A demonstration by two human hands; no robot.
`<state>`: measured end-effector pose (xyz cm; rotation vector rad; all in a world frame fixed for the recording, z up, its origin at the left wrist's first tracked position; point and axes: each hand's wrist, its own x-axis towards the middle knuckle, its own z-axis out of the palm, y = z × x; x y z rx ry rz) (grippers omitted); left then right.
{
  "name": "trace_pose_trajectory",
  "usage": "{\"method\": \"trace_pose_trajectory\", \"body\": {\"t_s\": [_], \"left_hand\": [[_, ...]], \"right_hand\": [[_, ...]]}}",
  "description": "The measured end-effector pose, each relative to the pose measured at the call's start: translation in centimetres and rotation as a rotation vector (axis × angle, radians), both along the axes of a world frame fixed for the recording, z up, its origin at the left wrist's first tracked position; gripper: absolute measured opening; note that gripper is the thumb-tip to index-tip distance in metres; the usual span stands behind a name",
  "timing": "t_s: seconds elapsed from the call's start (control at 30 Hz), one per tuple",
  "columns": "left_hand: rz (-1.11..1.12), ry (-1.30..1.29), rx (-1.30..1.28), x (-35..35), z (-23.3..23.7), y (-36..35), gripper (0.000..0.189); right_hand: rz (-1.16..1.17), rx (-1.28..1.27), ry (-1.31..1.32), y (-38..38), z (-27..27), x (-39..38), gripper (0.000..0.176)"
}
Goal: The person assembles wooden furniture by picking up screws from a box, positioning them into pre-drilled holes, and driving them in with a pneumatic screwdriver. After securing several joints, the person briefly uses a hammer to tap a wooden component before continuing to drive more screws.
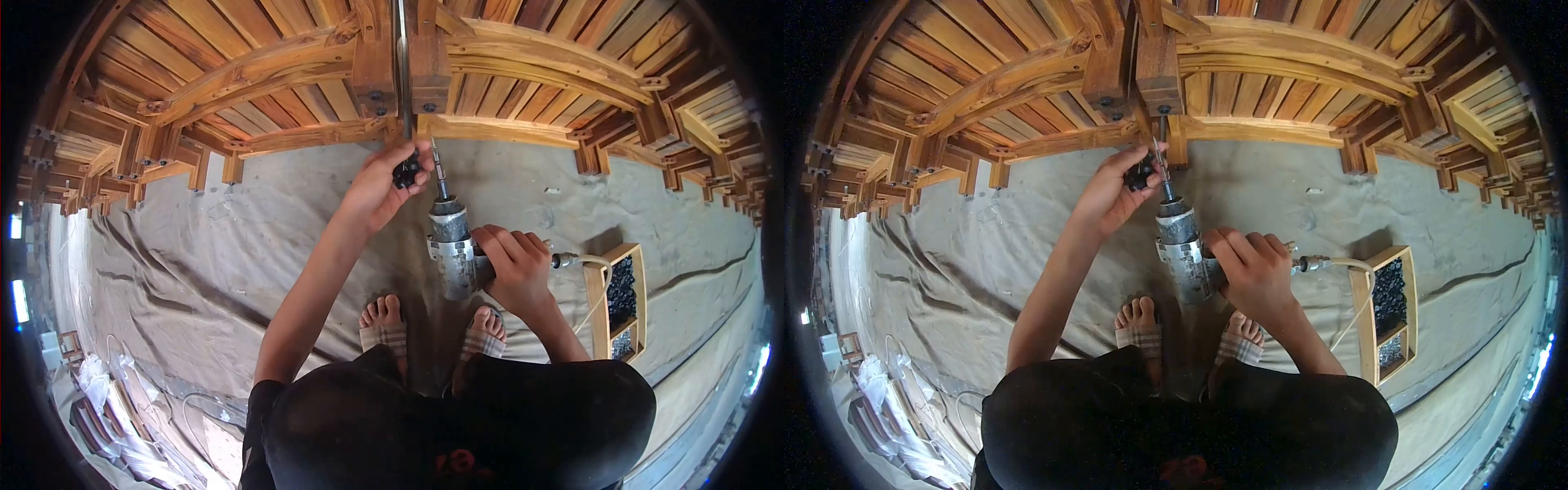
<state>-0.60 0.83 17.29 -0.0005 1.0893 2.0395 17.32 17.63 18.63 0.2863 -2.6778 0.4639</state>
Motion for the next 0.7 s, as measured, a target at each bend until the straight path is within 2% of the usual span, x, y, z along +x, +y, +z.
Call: {"method": "trace_pose_trajectory", "body": {"t_s": [0.17,0.47,0.57,0.7], "left_hand": [[-0.024,0.048,-0.008,0.0,0.7,-0.1,0.033],[0.036,-0.079,0.013,0.6,0.4,-0.3,0.034],[0.016,-0.097,0.114,0.5,-0.2,-0.9,0.033],[-0.05,-0.068,0.105,0.3,0.6,-1.5,0.032]], "right_hand": [[-0.002,0.007,-0.013,0.0,-0.4,0.3,0.049],[0.025,-0.004,-0.049,-0.1,-0.4,1.0,0.043],[0.042,0.02,-0.081,-0.2,-0.4,1.4,0.04],[0.05,0.001,-0.099,-0.4,-0.4,1.7,0.039]]}}
